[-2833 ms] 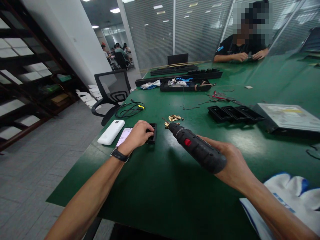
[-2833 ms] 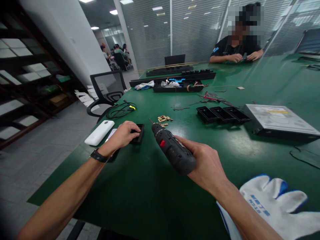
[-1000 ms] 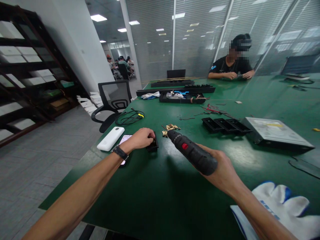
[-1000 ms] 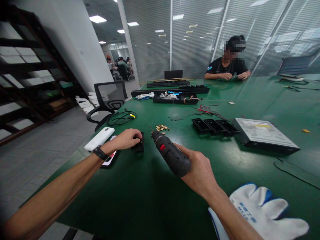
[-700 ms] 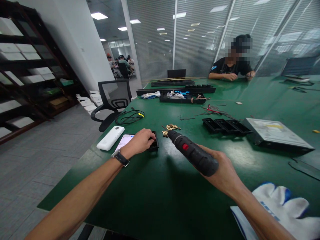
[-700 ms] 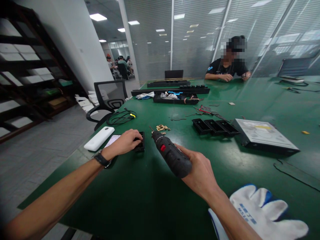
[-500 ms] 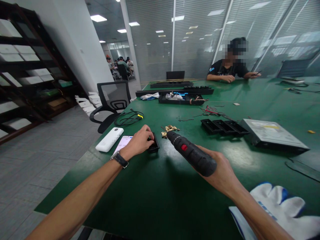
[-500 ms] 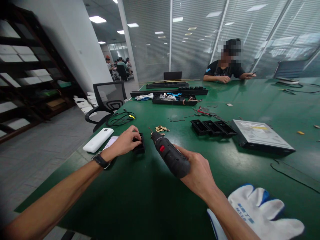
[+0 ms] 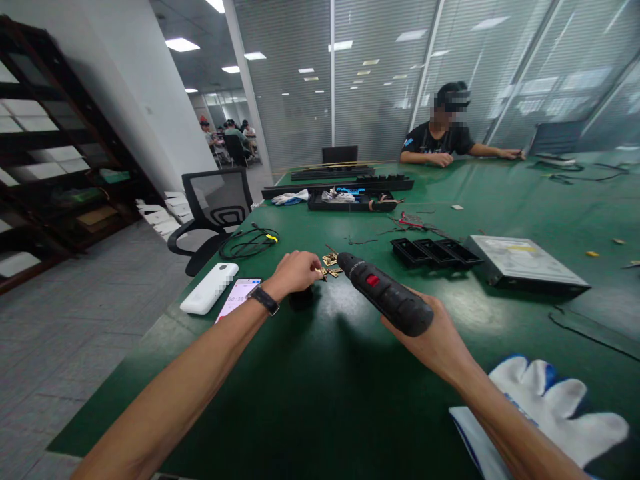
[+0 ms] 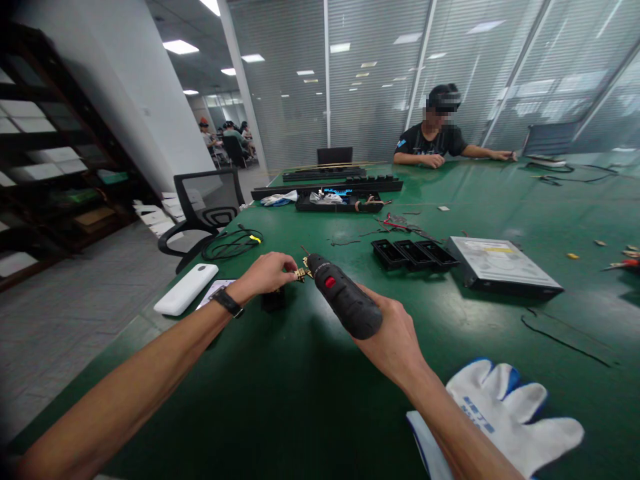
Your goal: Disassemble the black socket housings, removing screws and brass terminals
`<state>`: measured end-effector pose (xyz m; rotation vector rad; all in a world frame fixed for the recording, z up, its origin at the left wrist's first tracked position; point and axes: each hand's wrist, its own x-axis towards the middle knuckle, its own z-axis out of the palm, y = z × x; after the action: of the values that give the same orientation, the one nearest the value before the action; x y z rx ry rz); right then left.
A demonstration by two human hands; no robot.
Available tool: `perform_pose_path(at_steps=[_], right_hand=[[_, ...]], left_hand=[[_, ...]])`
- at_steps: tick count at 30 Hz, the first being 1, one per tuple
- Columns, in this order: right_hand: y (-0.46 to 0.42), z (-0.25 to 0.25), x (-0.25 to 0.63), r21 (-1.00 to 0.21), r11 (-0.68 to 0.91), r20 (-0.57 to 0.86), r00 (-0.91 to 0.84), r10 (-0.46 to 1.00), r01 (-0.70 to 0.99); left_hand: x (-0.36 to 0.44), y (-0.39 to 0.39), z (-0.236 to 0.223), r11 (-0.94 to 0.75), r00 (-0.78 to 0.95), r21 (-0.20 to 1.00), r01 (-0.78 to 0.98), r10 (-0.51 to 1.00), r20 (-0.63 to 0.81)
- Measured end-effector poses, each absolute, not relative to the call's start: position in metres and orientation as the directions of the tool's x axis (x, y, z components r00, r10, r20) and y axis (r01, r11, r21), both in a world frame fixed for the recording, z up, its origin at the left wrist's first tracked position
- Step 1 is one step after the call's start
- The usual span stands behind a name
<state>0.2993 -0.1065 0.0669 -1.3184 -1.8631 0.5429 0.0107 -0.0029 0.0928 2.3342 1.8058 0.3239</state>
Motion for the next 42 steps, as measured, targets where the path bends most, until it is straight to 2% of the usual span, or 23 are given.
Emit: perform_pose_path(at_steps=[7, 18, 22, 26, 31, 34, 38, 40, 42], right_hand=[[-0.105, 0.071, 0.297, -0.716, 0.367, 0.36, -0.136, 0.923, 0.594], [-0.107, 0.071, 0.296, -0.717, 0.389, 0.366, -0.162, 0.916, 0.579], [-0.106, 0.071, 0.297, -0.717, 0.392, 0.372, -0.159, 0.915, 0.577], [-0.106, 0.07, 0.297, -0.726, 0.391, 0.375, -0.151, 0.915, 0.566], [-0.11, 0.071, 0.294, -0.745, 0.432, 0.381, -0.207, 0.901, 0.509], [-0.114, 0.073, 0.291, -0.756, 0.479, 0.4, -0.264, 0.877, 0.446], [-0.119, 0.075, 0.288, -0.761, 0.528, 0.431, -0.316, 0.846, 0.377], [-0.12, 0.075, 0.287, -0.76, 0.537, 0.438, -0.322, 0.839, 0.366], [-0.121, 0.075, 0.287, -0.753, 0.547, 0.45, -0.321, 0.833, 0.364]], left_hand=[[0.026, 0.021, 0.083, -0.239, 0.26, 0.26, 0.935, 0.965, -0.046], [0.011, 0.027, 0.075, -0.263, 0.287, 0.341, 0.902, 0.958, -0.021], [0.01, 0.024, 0.08, -0.261, 0.277, 0.44, 0.859, 0.961, 0.029], [0.004, 0.026, 0.092, -0.223, 0.203, 0.617, 0.755, 0.974, 0.104], [-0.005, 0.024, 0.099, -0.139, 0.016, 0.885, 0.445, 0.989, 0.148], [-0.008, 0.013, 0.1, -0.113, -0.032, 0.971, 0.21, 0.992, 0.122], [-0.006, -0.006, 0.104, -0.075, -0.042, 0.992, -0.101, 0.997, 0.071], [-0.004, -0.014, 0.106, -0.01, -0.031, 0.935, -0.353, 1.0, 0.0], [-0.001, -0.019, 0.107, 0.062, 0.004, 0.83, -0.555, 0.997, -0.072]])
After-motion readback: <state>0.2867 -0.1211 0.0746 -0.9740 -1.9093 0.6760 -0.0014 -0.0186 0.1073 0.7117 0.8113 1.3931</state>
